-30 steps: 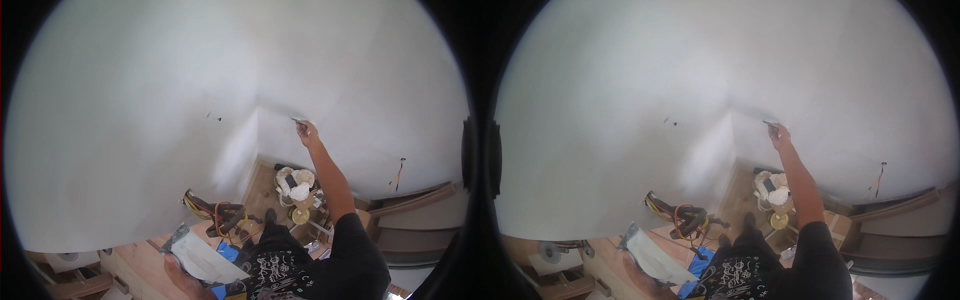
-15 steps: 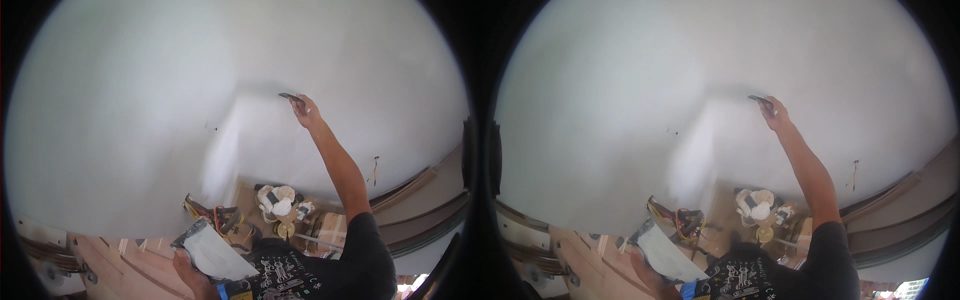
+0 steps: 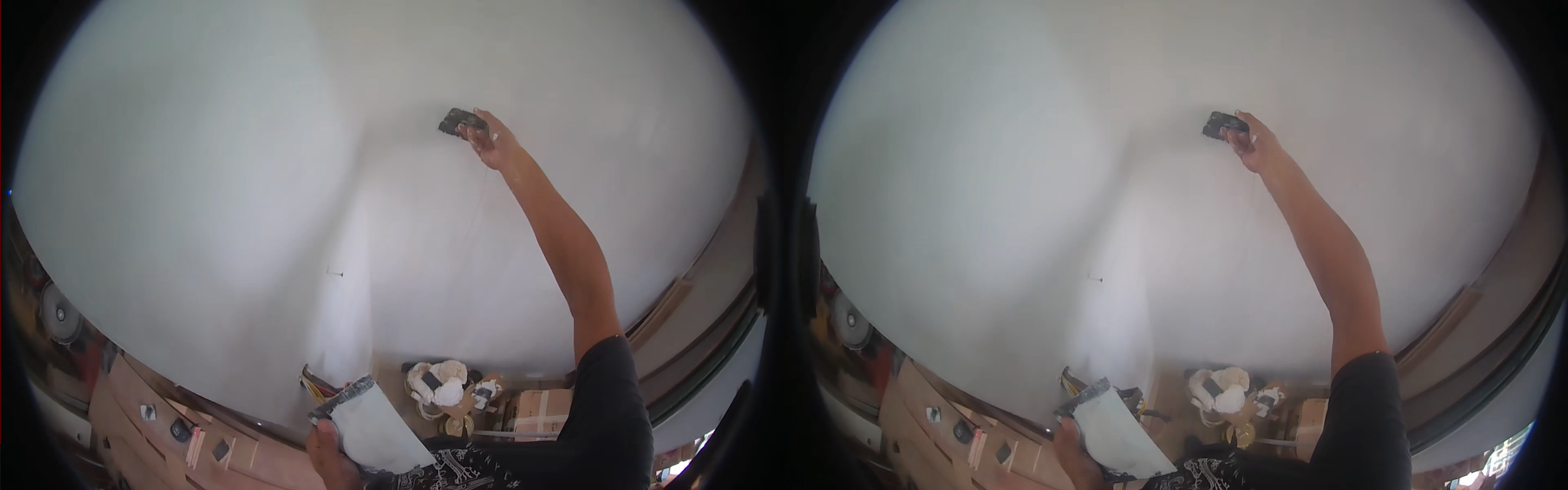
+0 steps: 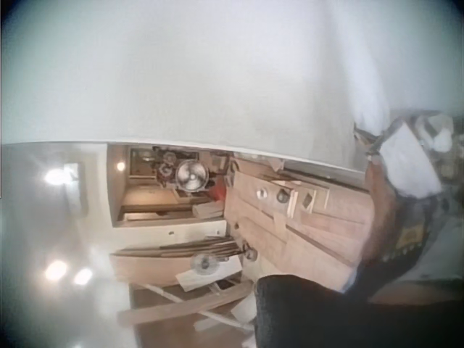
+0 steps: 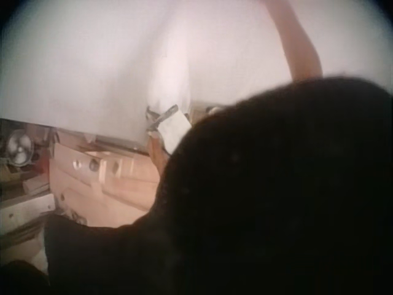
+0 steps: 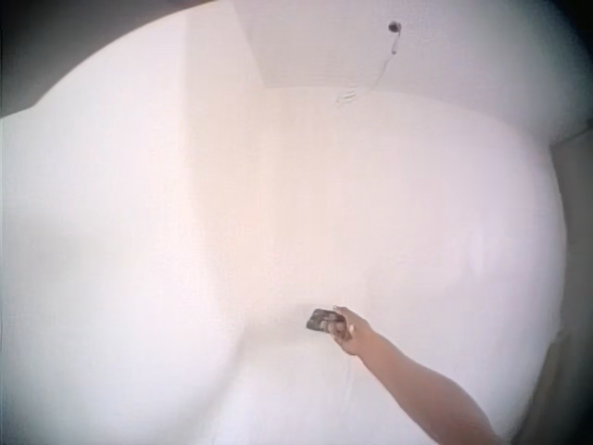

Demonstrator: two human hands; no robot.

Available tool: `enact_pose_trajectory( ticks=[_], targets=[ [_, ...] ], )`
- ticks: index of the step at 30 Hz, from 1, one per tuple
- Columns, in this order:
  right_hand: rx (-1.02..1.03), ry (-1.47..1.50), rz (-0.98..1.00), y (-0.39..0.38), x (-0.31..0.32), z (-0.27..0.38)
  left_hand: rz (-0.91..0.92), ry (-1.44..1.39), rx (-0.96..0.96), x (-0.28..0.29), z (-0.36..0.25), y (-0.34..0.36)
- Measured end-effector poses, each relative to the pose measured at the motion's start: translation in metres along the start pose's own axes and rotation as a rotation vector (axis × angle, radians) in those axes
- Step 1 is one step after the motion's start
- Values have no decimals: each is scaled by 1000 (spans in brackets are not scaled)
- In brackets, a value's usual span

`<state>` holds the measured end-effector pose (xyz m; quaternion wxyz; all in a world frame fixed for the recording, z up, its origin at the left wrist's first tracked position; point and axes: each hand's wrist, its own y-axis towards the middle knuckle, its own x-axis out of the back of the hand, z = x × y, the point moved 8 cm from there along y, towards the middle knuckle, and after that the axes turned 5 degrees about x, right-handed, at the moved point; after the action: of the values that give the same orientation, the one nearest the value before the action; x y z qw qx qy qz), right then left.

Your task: The person applies plaster to a white wall using a trowel and a hawk. They repeatedly scoop plaster from a bucket, transfer it to the hawk, and smooth it onto the wall surface in a room under renovation.

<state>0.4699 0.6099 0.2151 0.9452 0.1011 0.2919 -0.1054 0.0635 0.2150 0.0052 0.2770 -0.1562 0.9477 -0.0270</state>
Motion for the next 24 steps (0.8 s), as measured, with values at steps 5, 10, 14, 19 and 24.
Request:
enact_pose_trajectory(
  ticks=[5, 10, 14, 19, 24],
  targets=[
    [148, -18, 63, 19, -53, 62, 128, 25, 2, -15, 6, 12],
    [127, 45, 66, 39, -74, 127, 106, 124, 0, -42, -10, 11],
    [107, 105, 89, 33, -77, 161, 64, -32, 100, -60, 0, 18],
    [619, -551, 245, -20, -39, 175, 229, -370, 353, -88, 25, 30],
    [433, -341, 218, -177, 9, 62, 369, -512, 579, -131, 41, 34]
  ],
)
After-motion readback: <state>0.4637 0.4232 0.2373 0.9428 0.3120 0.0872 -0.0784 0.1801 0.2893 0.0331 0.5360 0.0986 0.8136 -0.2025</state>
